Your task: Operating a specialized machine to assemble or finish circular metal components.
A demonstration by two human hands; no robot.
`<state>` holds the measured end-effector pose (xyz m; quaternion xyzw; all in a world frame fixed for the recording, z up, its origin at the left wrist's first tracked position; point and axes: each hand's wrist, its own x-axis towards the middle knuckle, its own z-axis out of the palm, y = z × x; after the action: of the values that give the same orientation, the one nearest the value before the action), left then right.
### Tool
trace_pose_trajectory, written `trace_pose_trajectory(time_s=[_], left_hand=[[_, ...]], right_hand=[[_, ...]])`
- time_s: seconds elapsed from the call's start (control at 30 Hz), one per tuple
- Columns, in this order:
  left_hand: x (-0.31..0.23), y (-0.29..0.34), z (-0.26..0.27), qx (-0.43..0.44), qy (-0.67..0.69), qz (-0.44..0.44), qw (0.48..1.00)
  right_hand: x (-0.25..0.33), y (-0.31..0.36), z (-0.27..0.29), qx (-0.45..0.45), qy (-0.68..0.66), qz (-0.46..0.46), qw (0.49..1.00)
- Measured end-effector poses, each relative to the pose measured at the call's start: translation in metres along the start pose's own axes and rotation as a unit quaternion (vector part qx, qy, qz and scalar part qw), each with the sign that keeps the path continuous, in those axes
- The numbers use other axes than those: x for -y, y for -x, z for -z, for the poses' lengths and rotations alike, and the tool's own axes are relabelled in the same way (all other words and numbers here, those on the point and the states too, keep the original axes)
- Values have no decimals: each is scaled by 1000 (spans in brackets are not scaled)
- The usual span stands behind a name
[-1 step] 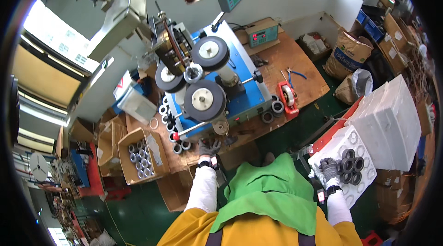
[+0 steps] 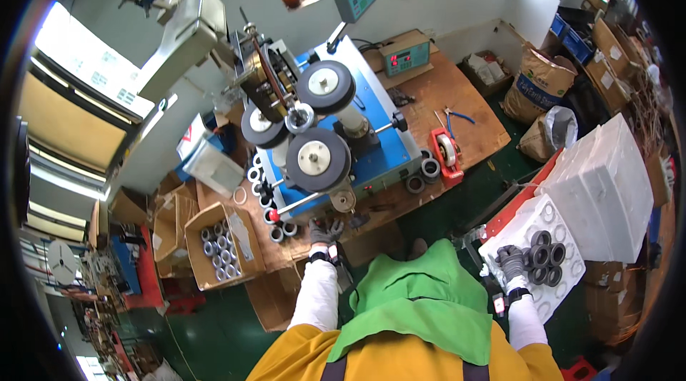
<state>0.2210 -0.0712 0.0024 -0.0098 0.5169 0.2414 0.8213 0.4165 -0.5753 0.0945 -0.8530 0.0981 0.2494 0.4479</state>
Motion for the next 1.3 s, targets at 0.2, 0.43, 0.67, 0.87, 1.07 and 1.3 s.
trace_pose_trajectory(time_s=[0.2, 0.43, 0.67, 0.87, 1.07, 1.3], left_hand=[[-2, -4, -8, 19, 66, 1, 998], [-7, -13, -12, 9, 90, 1, 996], [-11, -5, -7, -88, 73, 45, 992], [-13, -14, 5, 59, 95, 3, 994], [-7, -1, -5, -16, 113, 43, 993], [-15, -4, 0, -17, 96, 47, 994]], right_hand=[[7, 9, -6, -31, -41, -3, 999], [-7, -3, -6, -17, 18, 12, 1000], [-10, -3, -6, -24, 8, -14, 1000], [-2, -3, -7, -21, 36, -15, 999], [-9, 0, -7, -32, -28, -5, 999], [19, -3, 8, 112, 42, -22, 993]])
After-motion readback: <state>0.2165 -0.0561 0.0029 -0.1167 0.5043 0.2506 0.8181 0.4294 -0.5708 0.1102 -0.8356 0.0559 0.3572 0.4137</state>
